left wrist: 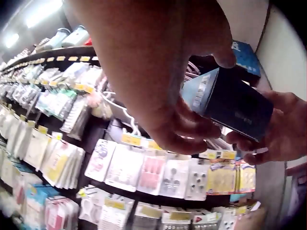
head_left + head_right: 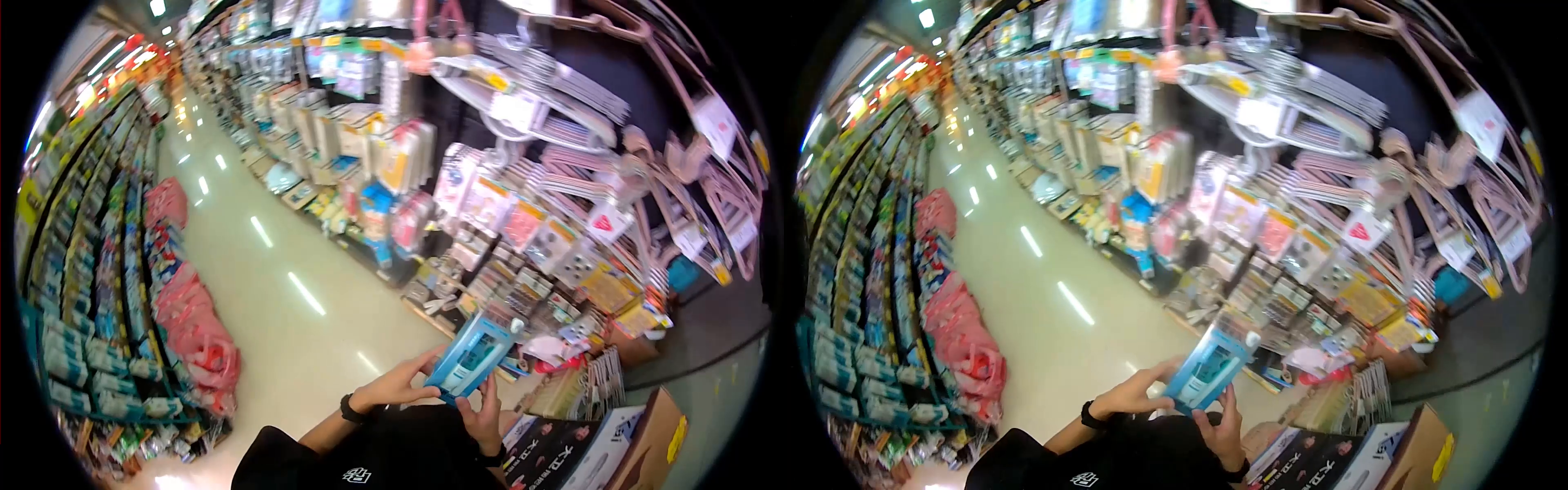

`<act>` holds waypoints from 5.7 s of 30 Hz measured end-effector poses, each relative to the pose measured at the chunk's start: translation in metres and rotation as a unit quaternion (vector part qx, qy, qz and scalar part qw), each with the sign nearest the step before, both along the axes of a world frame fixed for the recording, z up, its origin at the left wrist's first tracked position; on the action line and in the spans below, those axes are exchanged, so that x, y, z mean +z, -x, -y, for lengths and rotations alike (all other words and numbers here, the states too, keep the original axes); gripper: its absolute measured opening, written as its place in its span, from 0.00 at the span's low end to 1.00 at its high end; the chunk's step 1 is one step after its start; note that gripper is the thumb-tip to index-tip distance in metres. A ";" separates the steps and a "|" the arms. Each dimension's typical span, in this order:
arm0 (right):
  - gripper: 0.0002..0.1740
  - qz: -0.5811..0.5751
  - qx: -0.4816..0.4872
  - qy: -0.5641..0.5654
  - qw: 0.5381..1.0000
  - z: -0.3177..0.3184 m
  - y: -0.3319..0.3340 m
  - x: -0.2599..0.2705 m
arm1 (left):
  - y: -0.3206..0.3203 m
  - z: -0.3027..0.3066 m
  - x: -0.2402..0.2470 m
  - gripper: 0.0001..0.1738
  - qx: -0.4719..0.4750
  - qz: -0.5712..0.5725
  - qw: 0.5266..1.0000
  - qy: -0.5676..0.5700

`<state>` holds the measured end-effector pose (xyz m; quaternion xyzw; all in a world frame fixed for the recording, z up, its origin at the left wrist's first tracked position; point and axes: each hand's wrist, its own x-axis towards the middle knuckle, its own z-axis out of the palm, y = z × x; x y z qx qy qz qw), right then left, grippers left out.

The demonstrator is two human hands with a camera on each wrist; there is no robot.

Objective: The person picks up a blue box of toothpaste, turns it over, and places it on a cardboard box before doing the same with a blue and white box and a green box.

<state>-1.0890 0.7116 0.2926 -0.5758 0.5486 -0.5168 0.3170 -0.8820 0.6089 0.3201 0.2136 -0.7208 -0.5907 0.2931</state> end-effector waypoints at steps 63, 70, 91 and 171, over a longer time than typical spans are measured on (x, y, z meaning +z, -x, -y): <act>0.63 0.111 0.535 -0.239 0.803 0.596 -0.647 -0.012 | -0.598 0.343 -0.046 0.28 0.569 0.021 0.808 -0.151; 0.62 -0.009 0.631 -0.134 0.764 0.636 -0.759 0.008 | -0.688 0.349 -0.057 0.28 0.652 -0.017 0.747 -0.126; 0.48 -0.037 0.759 -0.077 0.645 0.807 -0.981 0.006 | -0.854 0.491 -0.058 0.32 0.770 -0.132 0.622 -0.057; 0.41 0.011 0.950 -0.194 0.245 0.719 -1.685 -0.034 | -1.315 0.390 -0.043 0.37 0.982 -0.067 0.172 0.051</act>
